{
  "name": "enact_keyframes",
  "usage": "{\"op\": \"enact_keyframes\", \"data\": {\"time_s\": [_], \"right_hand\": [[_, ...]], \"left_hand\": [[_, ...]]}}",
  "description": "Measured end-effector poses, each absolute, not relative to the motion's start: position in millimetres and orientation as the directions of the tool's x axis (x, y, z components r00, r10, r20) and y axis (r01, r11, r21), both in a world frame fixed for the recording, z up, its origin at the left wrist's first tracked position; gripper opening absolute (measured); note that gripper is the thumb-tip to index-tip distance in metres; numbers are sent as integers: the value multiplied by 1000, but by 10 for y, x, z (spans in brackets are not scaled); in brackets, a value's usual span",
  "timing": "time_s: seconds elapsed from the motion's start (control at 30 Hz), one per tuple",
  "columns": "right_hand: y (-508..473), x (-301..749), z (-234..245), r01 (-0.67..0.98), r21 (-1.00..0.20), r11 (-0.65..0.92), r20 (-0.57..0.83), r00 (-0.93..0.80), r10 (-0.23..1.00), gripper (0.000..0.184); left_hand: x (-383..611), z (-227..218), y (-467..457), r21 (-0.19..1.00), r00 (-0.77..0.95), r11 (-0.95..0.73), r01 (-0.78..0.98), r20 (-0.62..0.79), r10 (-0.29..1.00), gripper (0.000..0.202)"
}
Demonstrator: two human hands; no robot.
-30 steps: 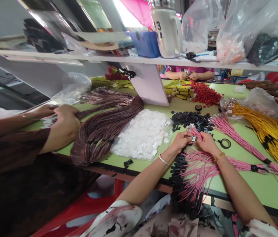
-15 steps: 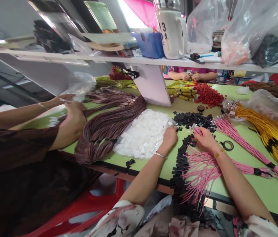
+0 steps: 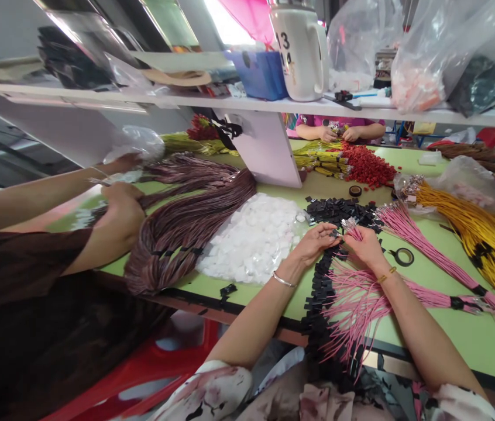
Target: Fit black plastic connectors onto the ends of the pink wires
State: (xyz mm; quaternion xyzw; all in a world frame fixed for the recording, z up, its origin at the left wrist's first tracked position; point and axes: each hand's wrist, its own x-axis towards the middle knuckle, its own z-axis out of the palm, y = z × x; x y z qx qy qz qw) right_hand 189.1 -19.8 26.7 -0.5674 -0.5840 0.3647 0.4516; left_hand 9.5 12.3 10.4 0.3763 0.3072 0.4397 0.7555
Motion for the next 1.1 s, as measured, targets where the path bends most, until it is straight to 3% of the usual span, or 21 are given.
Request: {"op": "enact_keyframes", "data": {"time_s": [0.27,0.77,1.1], "right_hand": [[-195,1905,231,427,-885,184,227,52,973,30],[-184,1918,199,473,-864,174,222,48,974,34],[-212,1893,198,537,-816,214,252,-2,968,26]], "left_hand": [[102,155,88,820,433,391,-418,-199,879,33],[133,131,90,741,418,476,-474,-286,862,26],[245,165,13,857,323,355,-373,-239,916,24]]}}
